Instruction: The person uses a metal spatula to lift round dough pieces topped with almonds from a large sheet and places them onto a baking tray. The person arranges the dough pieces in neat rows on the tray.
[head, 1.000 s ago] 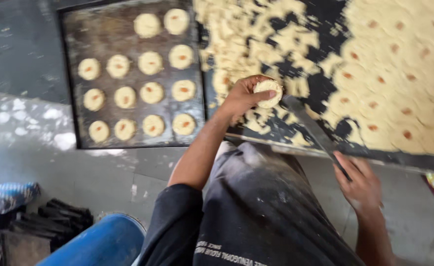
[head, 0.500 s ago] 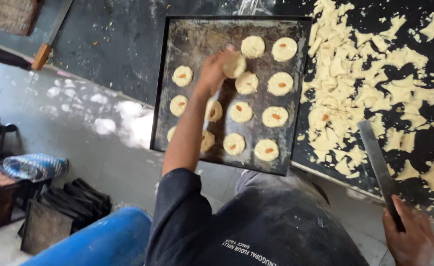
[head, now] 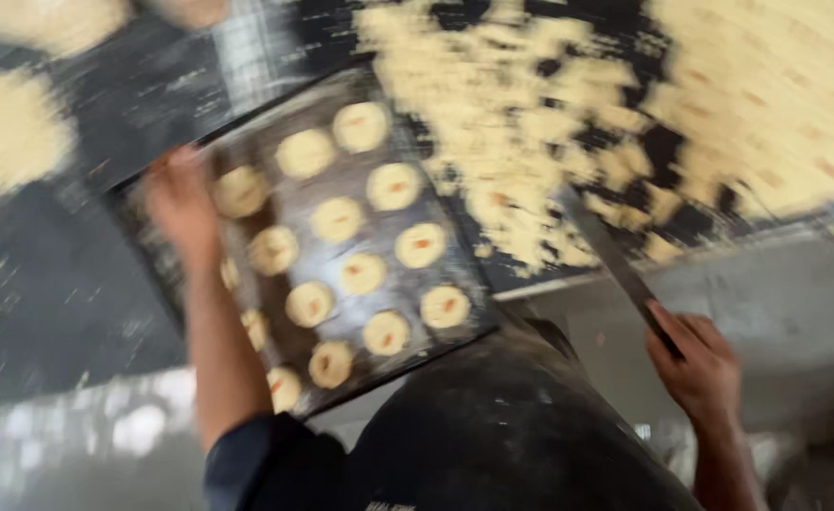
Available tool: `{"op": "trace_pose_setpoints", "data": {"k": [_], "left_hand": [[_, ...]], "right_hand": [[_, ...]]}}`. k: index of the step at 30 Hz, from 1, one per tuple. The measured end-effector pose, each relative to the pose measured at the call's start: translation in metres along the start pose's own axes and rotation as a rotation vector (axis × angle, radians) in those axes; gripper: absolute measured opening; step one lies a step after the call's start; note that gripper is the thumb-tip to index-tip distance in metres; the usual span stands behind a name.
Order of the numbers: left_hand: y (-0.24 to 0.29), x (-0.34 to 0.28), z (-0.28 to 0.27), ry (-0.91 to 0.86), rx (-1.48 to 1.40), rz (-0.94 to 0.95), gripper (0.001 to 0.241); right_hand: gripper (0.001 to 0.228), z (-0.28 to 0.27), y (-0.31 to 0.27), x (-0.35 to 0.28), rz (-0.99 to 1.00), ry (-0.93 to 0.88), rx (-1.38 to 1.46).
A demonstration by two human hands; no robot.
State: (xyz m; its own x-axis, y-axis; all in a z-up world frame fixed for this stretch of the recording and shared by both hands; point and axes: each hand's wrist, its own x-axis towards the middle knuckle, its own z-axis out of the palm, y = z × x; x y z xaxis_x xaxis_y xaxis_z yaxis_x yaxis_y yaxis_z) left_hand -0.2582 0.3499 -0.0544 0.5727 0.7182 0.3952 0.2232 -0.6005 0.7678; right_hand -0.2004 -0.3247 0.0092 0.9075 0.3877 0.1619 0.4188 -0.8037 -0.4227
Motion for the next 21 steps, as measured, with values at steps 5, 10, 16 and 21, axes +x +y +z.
{"op": "trace_pose_setpoints", "data": {"k": [5, 10, 16, 21], "left_hand": [[0.042, -0.045, 0.019, -0.175, -0.423, -0.192, 0.024], [0.108, -0.073, 0.059, -0.359, -0.517, -0.107, 0.027], [0.197, -0.124, 0.092, -0.428, -0.353, 0.052, 0.022], [0.245, -0.16, 0.121, -0.476, -0.373, -0.009, 0.03]], "right_hand": [[0.035, -0.032, 0.013, -0.023, 0.122, 0.131, -0.131], [0.038, -0.068, 0.048, -0.033, 0.329, 0.107, -0.196], [0.039, -0.077, 0.072, -0.043, 0.41, 0.032, -0.168], [0.035, -0.06, 0.1, -0.025, 0.335, 0.043, -0.053]]}}
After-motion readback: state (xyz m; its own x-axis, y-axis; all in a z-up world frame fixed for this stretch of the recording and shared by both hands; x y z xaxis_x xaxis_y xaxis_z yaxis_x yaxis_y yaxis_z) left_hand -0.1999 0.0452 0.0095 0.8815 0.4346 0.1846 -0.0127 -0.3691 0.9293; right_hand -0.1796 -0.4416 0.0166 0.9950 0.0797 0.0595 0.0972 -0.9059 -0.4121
